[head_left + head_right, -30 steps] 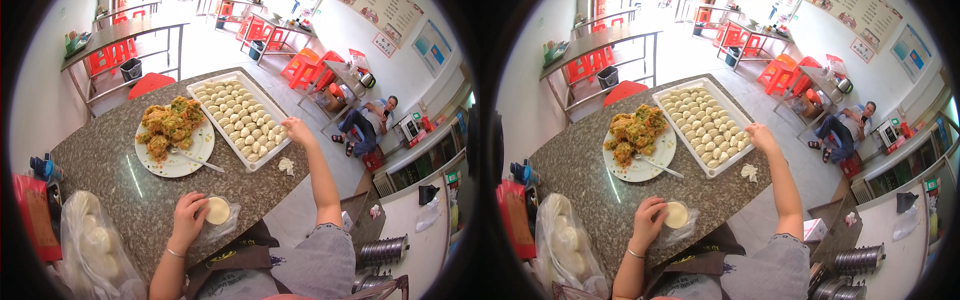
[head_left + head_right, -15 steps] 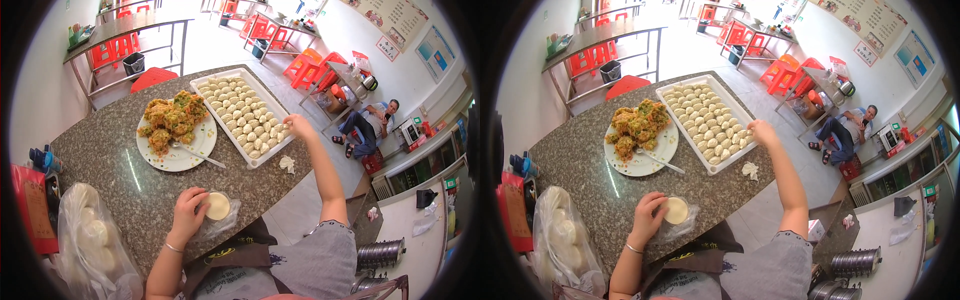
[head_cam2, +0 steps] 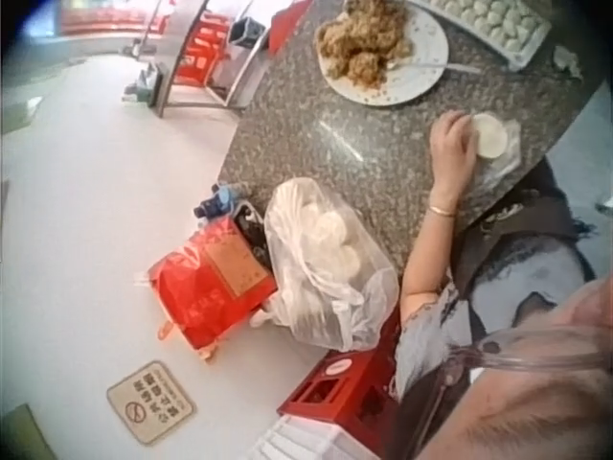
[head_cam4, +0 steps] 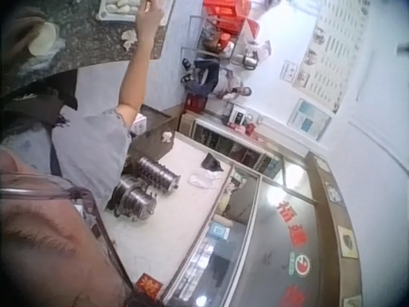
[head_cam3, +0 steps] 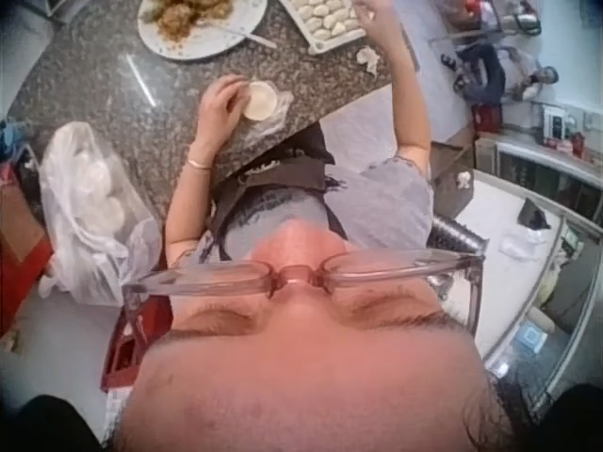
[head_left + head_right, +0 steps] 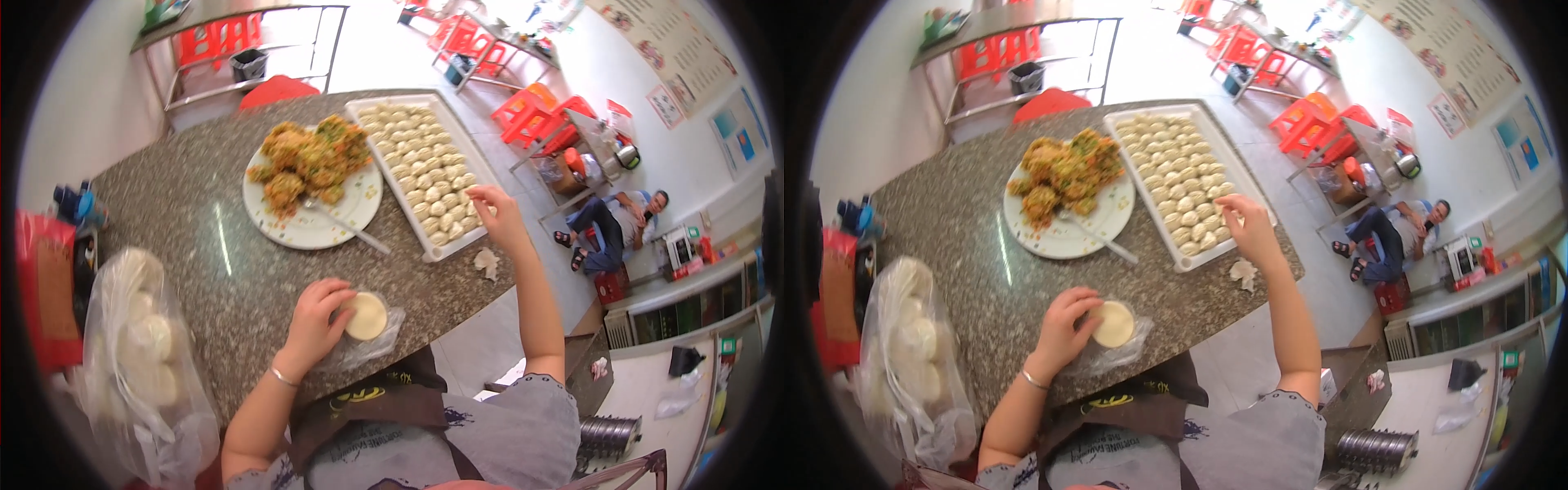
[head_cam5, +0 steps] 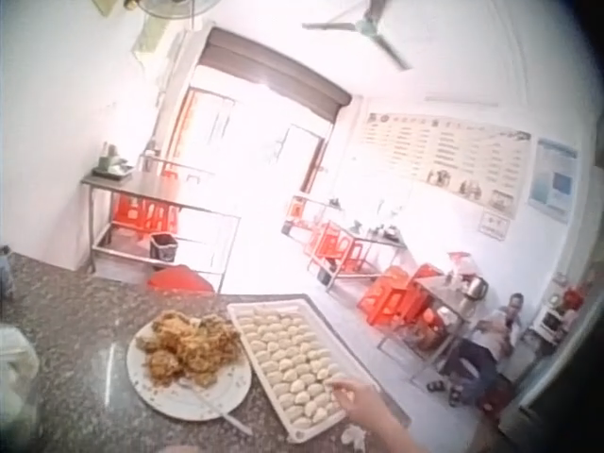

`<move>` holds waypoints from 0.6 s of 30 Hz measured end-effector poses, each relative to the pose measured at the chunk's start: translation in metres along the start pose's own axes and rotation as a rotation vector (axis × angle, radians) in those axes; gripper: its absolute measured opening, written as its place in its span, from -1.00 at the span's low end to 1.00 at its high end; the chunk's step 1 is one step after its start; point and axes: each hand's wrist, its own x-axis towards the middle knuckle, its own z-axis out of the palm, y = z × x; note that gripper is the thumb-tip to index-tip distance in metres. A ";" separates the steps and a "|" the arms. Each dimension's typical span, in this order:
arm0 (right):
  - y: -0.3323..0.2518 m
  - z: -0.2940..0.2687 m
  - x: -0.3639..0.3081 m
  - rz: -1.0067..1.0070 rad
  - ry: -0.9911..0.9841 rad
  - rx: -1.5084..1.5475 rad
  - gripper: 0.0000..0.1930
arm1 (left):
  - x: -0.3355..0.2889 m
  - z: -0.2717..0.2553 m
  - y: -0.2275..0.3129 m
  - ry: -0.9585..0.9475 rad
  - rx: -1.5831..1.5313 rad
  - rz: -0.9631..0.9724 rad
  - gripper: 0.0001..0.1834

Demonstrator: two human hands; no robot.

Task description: The person is filling and folding dumpling wrappers at a restaurant table.

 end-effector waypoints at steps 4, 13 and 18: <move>-0.074 0.066 -0.061 -0.283 -0.228 0.151 -0.80 | 0.004 0.000 -0.003 0.017 -0.002 0.044 -0.74; -0.098 0.127 -0.100 -0.322 -0.055 -0.002 -0.84 | -0.002 0.001 -0.006 0.080 -0.029 0.035 -0.78; -0.100 0.124 -0.101 -0.341 -0.002 -0.048 -0.86 | -0.002 0.001 -0.003 0.061 -0.023 0.055 -0.75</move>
